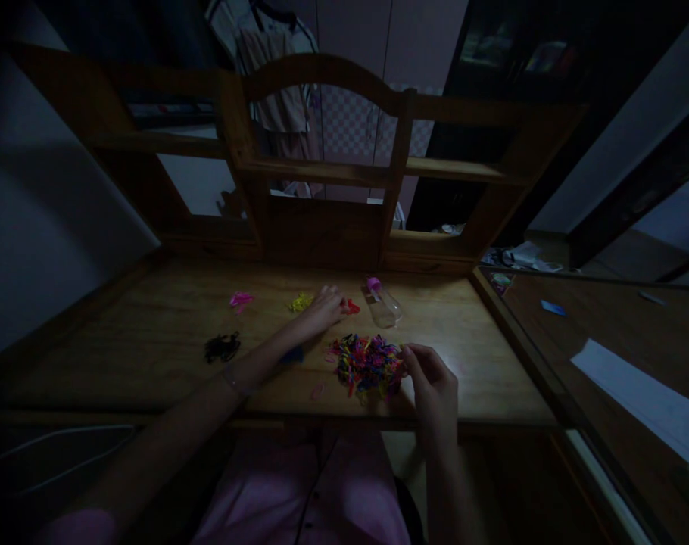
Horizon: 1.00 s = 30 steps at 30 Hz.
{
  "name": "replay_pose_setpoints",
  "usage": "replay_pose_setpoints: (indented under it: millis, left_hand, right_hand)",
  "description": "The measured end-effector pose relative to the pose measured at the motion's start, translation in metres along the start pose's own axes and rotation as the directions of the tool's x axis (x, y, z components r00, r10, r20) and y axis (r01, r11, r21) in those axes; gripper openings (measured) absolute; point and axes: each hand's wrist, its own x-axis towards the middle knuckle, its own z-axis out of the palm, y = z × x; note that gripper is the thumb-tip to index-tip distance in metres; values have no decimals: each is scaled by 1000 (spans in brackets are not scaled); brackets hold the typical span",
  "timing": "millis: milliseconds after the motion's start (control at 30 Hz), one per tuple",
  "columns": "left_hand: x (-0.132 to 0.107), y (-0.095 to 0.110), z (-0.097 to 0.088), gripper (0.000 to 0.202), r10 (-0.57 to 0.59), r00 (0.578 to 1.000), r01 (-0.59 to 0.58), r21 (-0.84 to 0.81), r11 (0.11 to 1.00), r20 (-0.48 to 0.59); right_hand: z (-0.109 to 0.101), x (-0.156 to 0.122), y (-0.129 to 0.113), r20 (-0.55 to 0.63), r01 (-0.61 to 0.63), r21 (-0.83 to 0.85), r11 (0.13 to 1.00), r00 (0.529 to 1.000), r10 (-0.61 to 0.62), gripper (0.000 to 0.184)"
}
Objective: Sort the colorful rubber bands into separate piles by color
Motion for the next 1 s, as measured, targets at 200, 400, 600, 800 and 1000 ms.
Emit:
replay_pose_setpoints:
  millis: [200, 400, 600, 800, 1000]
  left_hand:
    - [11, -22, 14, 12, -24, 1000, 24, -123, 992, 3]
    - [15, -27, 10, 8, -74, 996, 63, -189, 980, -49]
    - [16, -26, 8, 18, -103, 992, 82, -246, 966, -73]
    - [10, -18, 6, 27, -62, 996, 45, -243, 969, -63]
    - [-24, 5, -26, 21, -28, 986, 5, -144, 990, -161]
  right_hand:
    - [-9, -8, 0, -15, -4, 3, 1000, 1000, 4, 24]
    - [-11, -9, 6, -11, -14, -12, 1000, 1000, 14, 24]
    - [-9, -9, 11, 5, -29, -25, 999, 1000, 29, 25]
    - [-4, -11, 8, 30, -62, 13, 998, 998, 61, 27]
    - [2, -13, 7, 54, -62, 63, 996, 997, 58, 24]
